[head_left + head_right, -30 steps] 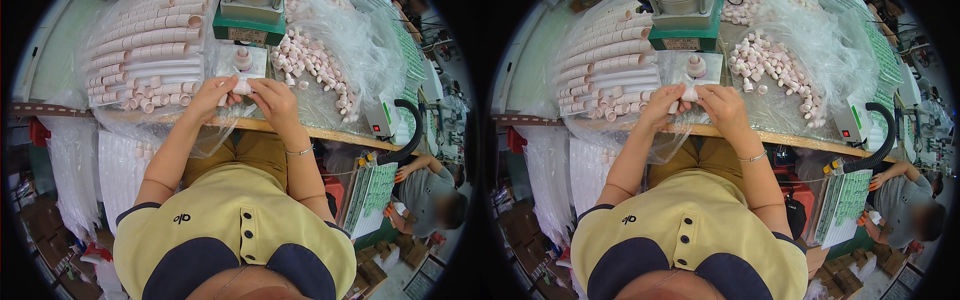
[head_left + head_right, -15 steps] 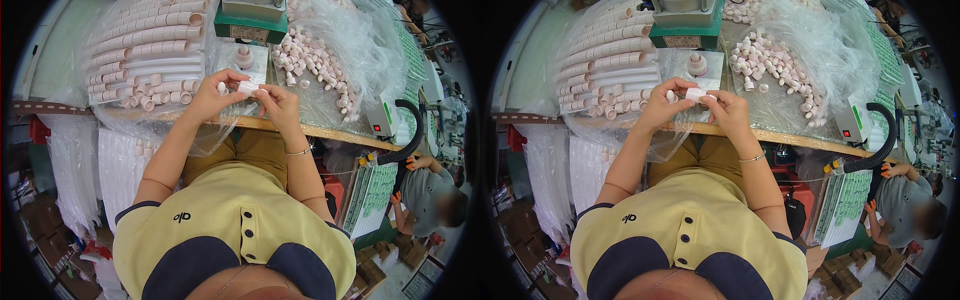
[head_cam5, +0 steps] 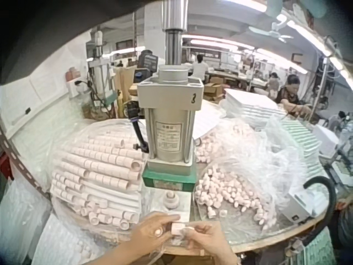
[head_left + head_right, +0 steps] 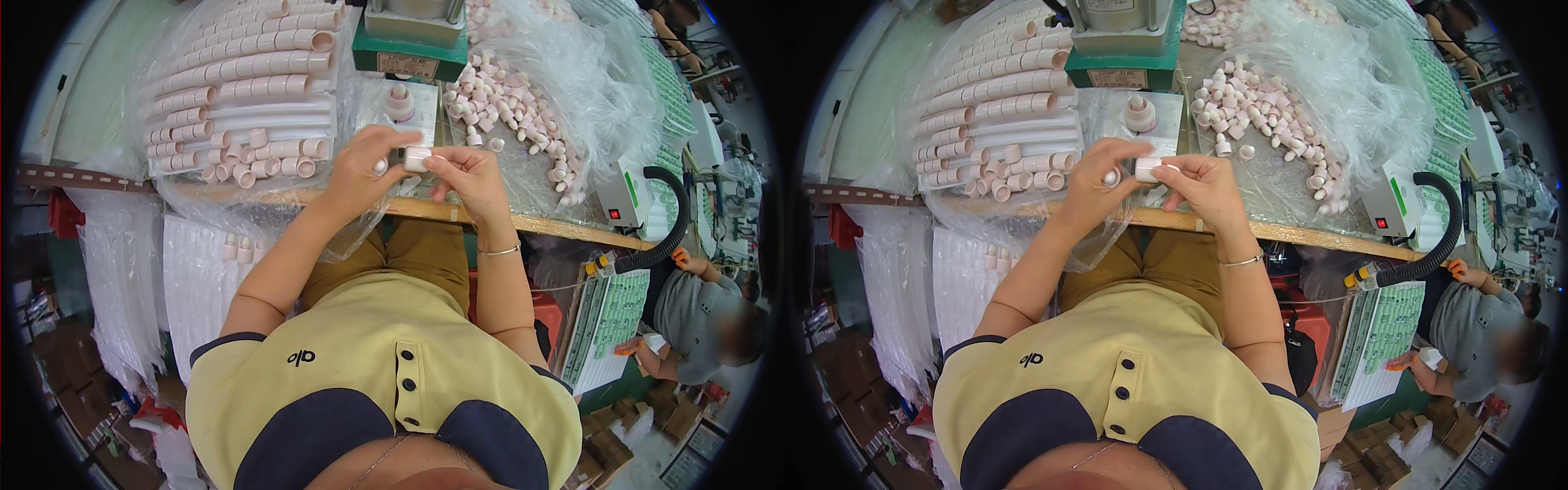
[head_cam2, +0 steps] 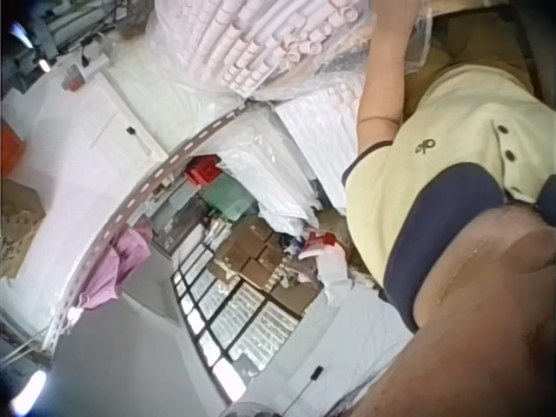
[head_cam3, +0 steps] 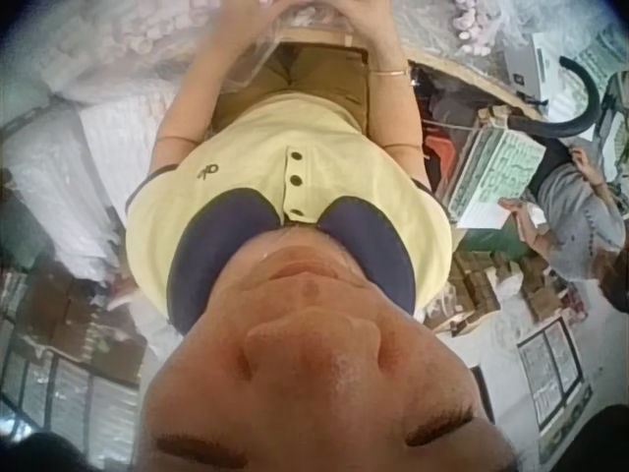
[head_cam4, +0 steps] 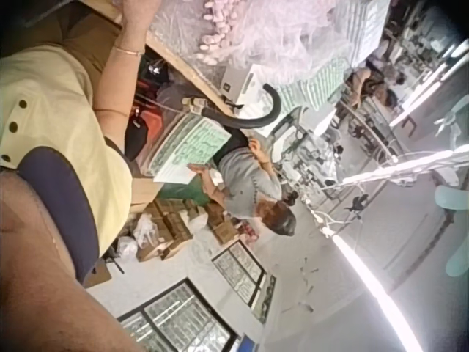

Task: Manually assemble and organize small plastic components into packaging trays.

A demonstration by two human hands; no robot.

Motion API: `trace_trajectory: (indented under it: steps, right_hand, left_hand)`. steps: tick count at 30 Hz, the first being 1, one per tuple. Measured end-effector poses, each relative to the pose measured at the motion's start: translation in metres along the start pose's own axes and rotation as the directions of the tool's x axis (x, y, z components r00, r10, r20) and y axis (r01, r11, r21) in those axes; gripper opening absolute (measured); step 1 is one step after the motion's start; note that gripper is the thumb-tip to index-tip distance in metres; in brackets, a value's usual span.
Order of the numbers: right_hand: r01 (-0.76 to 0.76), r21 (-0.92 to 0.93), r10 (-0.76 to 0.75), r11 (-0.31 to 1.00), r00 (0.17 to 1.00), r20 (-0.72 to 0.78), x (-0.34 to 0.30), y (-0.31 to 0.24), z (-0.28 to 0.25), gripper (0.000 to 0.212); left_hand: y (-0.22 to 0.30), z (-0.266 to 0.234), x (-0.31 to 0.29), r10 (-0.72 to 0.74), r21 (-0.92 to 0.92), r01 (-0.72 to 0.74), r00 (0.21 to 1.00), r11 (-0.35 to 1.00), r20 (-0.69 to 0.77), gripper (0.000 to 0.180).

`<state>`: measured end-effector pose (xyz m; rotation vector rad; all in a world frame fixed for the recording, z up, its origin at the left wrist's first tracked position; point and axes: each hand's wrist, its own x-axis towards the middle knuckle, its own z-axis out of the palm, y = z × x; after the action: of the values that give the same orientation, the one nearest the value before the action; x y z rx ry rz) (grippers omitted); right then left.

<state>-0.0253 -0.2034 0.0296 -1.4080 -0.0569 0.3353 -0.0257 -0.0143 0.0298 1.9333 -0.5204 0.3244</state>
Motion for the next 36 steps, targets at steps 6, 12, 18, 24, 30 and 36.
trace_trajectory:
  steps: [6, 12, 18, 24, 30, 36]
  right_hand:
    - [0.201, -0.57, -0.394, 0.797, 0.888, -0.238, 0.047, 0.0, -0.009, 0.03]
    - [0.232, -0.831, -0.519, 0.505, 0.851, -0.078, 0.088, -0.004, 0.023, 0.035]
    - [0.13, -0.929, -0.356, 0.346, 0.934, -0.002, 0.09, -0.01, 0.03, 0.046]
    - [0.016, -0.902, -0.6, 0.431, 0.752, -0.274, 0.031, 0.016, -0.048, 0.049]
    - [-0.176, -0.936, -0.397, 0.305, 0.87, -0.293, 0.015, 0.048, -0.104, 0.036]
    - [-0.267, -0.859, -0.318, 0.437, 0.848, -0.425, 0.009, 0.038, -0.093, 0.025]
  left_hand:
    - [-0.056, 0.009, 0.058, 0.13, 0.293, -0.05, 0.957, 0.955, -0.259, 0.031]
    - [-0.05, 0.001, 0.045, -0.271, -0.33, 0.148, 0.89, 0.932, -0.368, 0.012]
    - [-0.04, -0.013, 0.015, -0.588, -0.947, 0.011, 0.787, 0.32, -0.189, 0.009]
    - [-0.027, -0.072, -0.002, -0.59, -0.955, 0.072, 0.799, 0.288, -0.118, 0.019]
    - [-0.044, -0.122, 0.022, 0.16, 0.689, -0.053, 0.983, 0.723, -0.092, 0.038]
    - [-0.056, -0.115, 0.038, 0.256, 0.796, -0.112, 0.965, 0.595, -0.056, 0.038]
